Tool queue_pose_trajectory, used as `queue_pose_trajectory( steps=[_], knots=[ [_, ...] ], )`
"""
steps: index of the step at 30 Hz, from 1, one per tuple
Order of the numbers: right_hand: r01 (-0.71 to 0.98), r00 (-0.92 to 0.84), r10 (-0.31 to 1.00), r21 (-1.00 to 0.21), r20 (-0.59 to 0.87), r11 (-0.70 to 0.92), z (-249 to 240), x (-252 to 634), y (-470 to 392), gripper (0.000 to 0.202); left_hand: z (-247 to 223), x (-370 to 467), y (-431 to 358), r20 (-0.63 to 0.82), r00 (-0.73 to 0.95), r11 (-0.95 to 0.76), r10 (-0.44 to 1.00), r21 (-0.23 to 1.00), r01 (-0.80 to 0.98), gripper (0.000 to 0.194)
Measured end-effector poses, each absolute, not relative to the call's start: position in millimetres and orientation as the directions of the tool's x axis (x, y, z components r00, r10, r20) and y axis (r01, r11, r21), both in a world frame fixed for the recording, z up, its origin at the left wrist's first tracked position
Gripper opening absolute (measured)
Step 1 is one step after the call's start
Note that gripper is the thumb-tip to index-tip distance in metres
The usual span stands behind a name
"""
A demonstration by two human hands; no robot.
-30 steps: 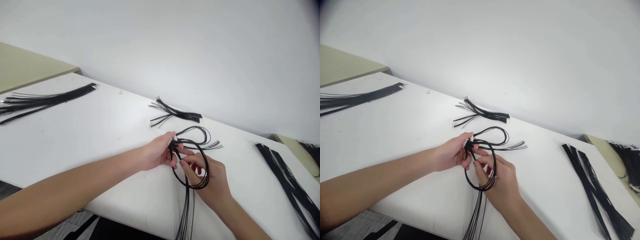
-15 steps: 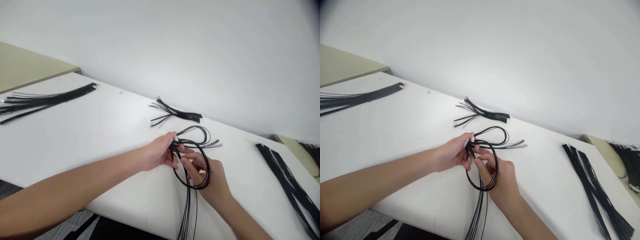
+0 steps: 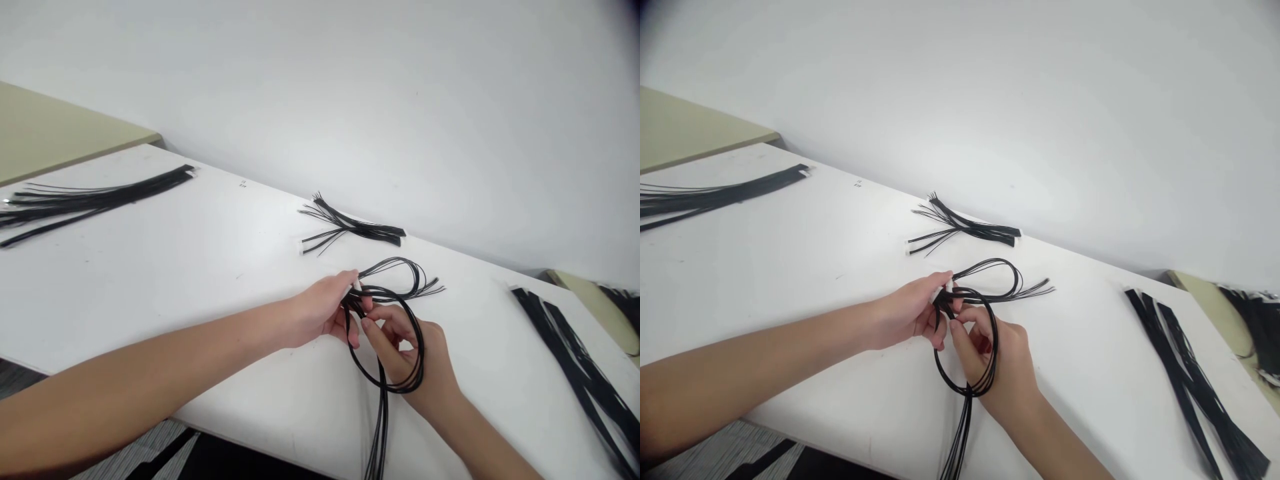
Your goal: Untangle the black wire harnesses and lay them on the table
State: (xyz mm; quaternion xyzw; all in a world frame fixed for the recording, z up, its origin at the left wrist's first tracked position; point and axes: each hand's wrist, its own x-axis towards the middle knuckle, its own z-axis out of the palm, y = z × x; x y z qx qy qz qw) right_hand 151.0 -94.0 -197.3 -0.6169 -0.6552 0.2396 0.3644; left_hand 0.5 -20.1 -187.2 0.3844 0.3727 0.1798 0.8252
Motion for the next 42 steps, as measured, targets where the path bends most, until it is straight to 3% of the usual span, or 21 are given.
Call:
queue_pose_trajectory(
  steps=[5, 12, 23, 26, 32, 42],
  knots=[
    [0.703, 0.019, 0.969, -0.693, 0.248, 0.163, -196.6, 150.0, -95.3, 0.019, -188.5, 0.8, -20.0, -0.459, 0.664, 0.626, 0.59, 0.779, -0.017, 0.042],
    [0.877, -0.091, 0.887, -0.387, 0.452, 0.287, -199.8, 151.7, -98.3, 0.013, -188.0, -0.5, -19.7, -0.442, 0.666, 0.636, 0.6, 0.769, -0.063, 0.042],
    [0.913, -0.181, 0.873, -0.252, 0.454, 0.32, -197.9, 158.5, -99.0, 0.015, -188.5, 0.3, -20.0, -0.476, 0.666, 0.662, 0.575, 0.748, -0.037, 0.042],
    [0.912, -0.173, 0.868, -0.257, 0.466, 0.32, -196.7, 157.5, -99.3, 0.016, -188.7, 0.0, -20.2, -0.475, 0.667, 0.666, 0.575, 0.745, -0.044, 0.043],
    [0.844, -0.072, 0.885, -0.445, 0.459, 0.3, -194.8, 152.8, -98.4, 0.013, -186.8, 0.7, -20.3, -0.488, 0.652, 0.656, 0.58, 0.755, -0.018, 0.041],
    [0.73, -0.081, 0.76, -0.481, 0.645, 0.486, -198.5, 155.0, -92.3, 0.01, -188.7, 0.3, -19.8, -0.475, 0.642, 0.636, 0.602, 0.772, -0.025, 0.04]
  ],
)
